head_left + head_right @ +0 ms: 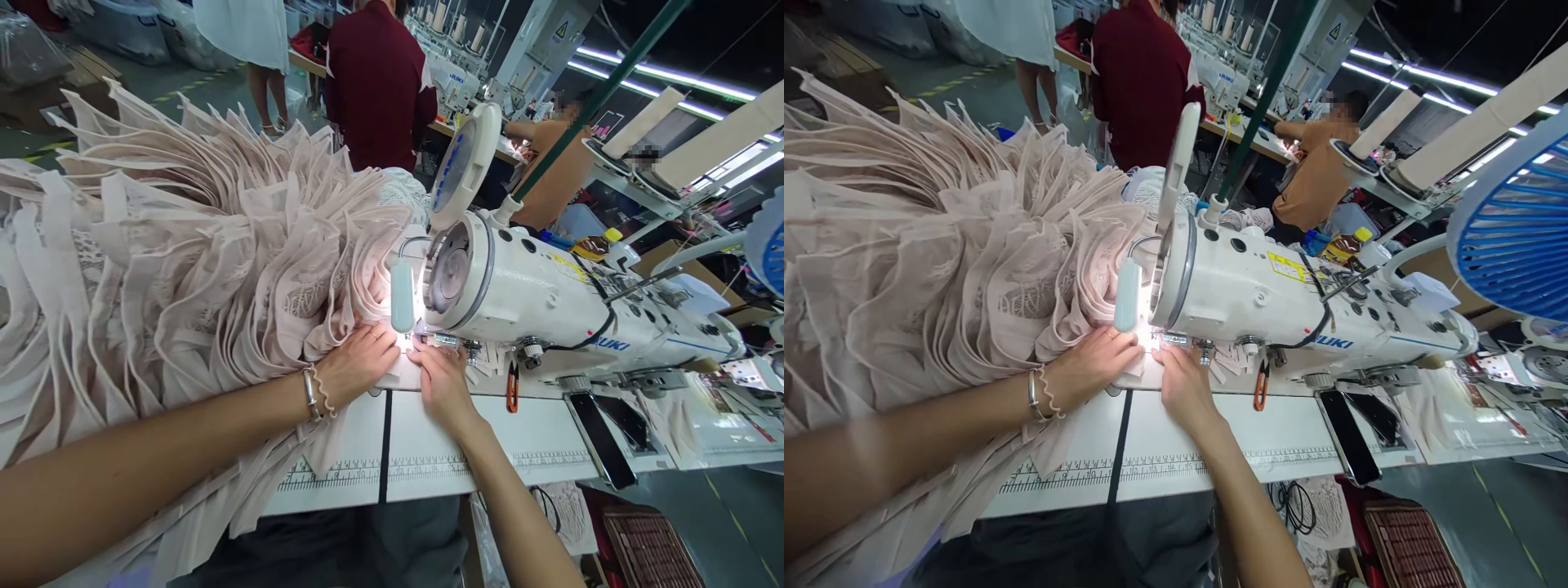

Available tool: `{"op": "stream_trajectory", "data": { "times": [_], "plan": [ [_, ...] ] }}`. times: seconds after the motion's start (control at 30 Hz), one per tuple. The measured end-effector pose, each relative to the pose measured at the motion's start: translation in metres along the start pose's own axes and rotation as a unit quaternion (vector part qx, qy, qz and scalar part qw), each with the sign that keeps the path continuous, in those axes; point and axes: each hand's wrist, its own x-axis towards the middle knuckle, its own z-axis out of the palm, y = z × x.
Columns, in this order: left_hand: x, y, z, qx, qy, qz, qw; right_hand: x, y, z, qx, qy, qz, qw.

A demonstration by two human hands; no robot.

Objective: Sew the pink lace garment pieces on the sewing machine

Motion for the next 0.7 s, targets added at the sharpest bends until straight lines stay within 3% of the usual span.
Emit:
{"op": "stream_trajectory", "data": {
  "times": [0.17,0.4,0.6,0.7],
  "plan": [
    [-0.0027,0.0017,0.0006,0.014,0.048,0.04,0.998,0.0035,0.0048,0.0008,-0.014,-0.031,0.006,0.999],
    [-0.0031,0.0012,0.0041,0.016,0.05,0.037,0.998,0.0022,0.0102,0.0082,-0.066,-0.052,-0.011,0.996],
    [-0.0017,0.0005,0.0021,0.039,0.032,0.038,0.998,0.0036,0.0093,0.0076,-0.092,-0.076,-0.005,0.993],
    [-0.0022,0.0034,0.0007,0.037,-0.027,0.033,0.998,0.0053,0.0083,0.0073,-0.08,-0.06,0.003,0.995]
  ]
}}
